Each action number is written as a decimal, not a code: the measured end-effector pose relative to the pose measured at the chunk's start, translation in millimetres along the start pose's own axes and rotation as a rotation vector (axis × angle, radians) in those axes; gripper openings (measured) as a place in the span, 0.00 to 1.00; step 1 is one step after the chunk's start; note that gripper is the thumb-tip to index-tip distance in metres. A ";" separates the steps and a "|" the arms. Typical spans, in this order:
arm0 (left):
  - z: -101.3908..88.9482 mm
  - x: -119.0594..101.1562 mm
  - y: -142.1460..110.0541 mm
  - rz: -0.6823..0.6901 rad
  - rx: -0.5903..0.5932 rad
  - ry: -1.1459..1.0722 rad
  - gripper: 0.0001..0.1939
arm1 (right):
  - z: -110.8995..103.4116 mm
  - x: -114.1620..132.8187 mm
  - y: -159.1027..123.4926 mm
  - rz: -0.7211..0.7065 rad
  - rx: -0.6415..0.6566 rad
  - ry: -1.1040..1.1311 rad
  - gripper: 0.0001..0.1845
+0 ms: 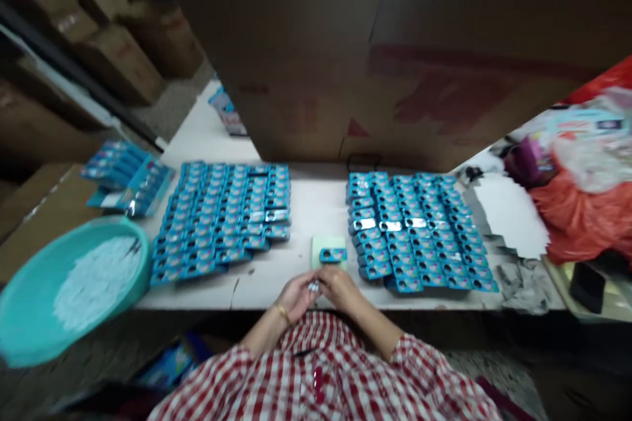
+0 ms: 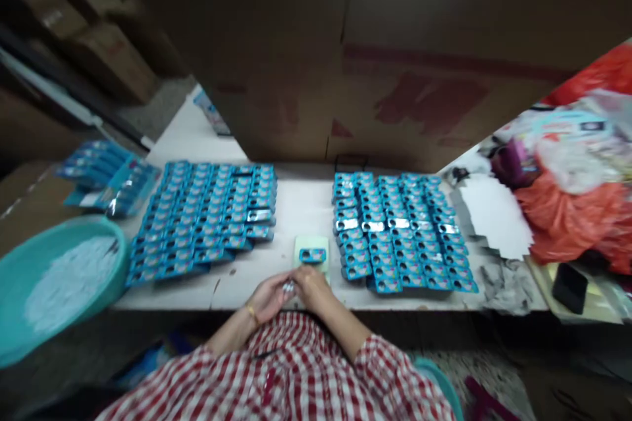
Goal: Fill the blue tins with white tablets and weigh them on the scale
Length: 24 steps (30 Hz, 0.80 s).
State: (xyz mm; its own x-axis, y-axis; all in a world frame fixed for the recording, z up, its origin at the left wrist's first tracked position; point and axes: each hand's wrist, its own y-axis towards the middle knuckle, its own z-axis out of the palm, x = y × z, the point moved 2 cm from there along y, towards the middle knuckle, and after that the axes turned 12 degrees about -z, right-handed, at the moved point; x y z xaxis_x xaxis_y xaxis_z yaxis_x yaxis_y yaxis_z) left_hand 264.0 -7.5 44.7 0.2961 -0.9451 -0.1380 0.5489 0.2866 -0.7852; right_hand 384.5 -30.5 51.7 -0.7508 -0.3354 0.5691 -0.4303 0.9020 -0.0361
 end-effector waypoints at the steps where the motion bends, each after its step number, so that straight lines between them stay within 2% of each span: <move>1: 1.6 -1.3 1.2 0.010 0.014 0.011 0.08 | -2.3 -0.9 0.3 0.009 -0.044 -0.002 0.08; 5: 16.5 -5.6 2.0 0.041 0.043 0.100 0.08 | -13.2 -4.1 -3.6 0.017 -0.140 0.022 0.09; 9: 30.4 -2.5 -1.2 0.041 0.032 0.131 0.09 | -22.5 -5.8 -11.9 0.031 -0.146 0.028 0.12; 15: 33.6 3.3 5.7 0.047 0.050 0.077 0.09 | -29.2 -17.9 -16.7 0.017 -0.197 0.109 0.07; 18: 37.2 8.5 3.4 0.042 0.048 0.008 0.09 | -30.5 -22.4 -18.8 -0.001 -0.160 0.143 0.06; 21: 35.6 11.3 2.2 0.070 0.070 -0.054 0.10 | -26.9 -22.0 -18.8 -0.146 -0.108 0.104 0.10; 24: 22.1 13.6 4.7 0.099 0.059 -0.121 0.12 | -20.8 -24.7 -17.8 -0.269 -0.087 0.108 0.11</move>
State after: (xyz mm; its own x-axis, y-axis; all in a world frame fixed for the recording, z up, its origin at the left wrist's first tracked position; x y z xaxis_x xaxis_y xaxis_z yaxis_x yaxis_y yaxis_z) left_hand 287.9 -15.6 52.5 0.4410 -0.8870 -0.1369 0.5558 0.3897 -0.7343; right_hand 421.2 -32.6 55.3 -0.5561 -0.5392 0.6325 -0.5584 0.8060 0.1961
